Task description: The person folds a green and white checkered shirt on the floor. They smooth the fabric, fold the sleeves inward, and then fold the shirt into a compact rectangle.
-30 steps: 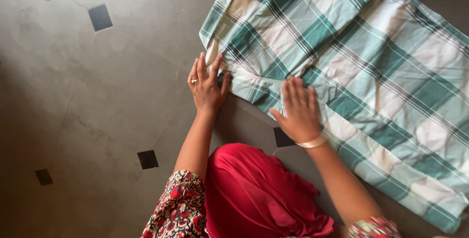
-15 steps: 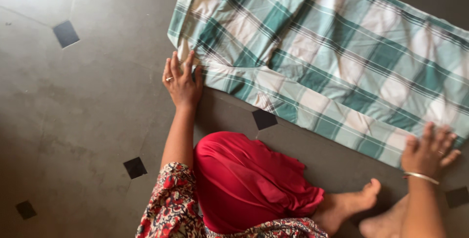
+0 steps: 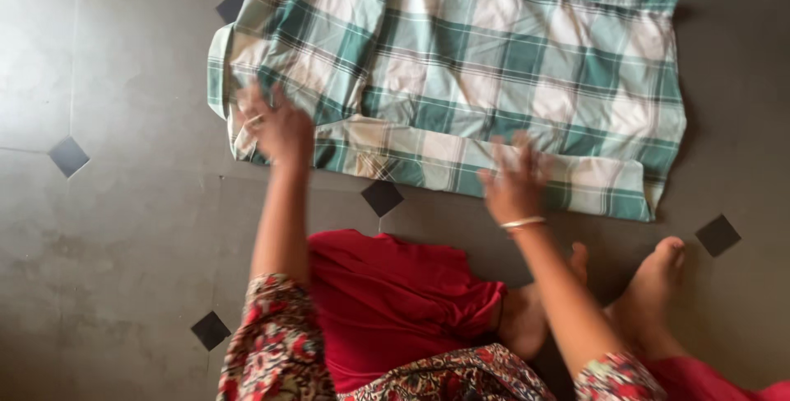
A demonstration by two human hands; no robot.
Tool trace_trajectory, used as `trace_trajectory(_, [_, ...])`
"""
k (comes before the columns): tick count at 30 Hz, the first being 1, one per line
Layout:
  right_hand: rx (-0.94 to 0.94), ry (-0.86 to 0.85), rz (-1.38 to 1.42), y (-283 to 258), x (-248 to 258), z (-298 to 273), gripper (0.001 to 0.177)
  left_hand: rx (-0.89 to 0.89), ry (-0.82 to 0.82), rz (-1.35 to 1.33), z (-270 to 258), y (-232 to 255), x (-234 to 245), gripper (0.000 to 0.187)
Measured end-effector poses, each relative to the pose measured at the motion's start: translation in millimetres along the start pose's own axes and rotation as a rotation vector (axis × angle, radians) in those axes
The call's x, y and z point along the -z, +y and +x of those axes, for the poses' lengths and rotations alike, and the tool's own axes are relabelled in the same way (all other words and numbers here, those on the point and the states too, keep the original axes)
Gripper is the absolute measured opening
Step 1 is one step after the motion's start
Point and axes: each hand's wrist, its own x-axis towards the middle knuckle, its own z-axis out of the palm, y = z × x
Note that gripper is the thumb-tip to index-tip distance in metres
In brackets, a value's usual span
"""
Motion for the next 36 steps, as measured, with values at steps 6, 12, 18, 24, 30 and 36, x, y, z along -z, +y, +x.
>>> trace_trajectory(6, [0.122, -0.037, -0.232, -32, -8, 7, 0.065, 0.209, -0.358, -0.743, -31, 112, 72, 0.087])
trace_trajectory(12, [0.047, -0.032, -0.175, 21, 6, -10, 0.067, 0.373, -0.43, -0.686, -24, 34, 44, 0.085])
trace_trajectory(18, [-0.004, 0.013, -0.2, 61, 28, -20, 0.067, 0.46, -0.5, -0.656, -22, -30, 8, 0.085])
trace_trajectory(24, [-0.019, 0.027, -0.156, 70, 27, -26, 0.065, 0.426, -0.673, -0.628, -30, -81, -3, 0.094])
trace_trajectory(30, [-0.175, 0.112, -0.188, 80, 26, -32, 0.065, 0.429, -0.585, -0.553, -47, -106, -17, 0.087])
trace_trajectory(36, [-0.232, 0.186, -0.185, 76, 29, -39, 0.063, 0.381, -0.236, -0.573, -85, -118, -41, 0.09])
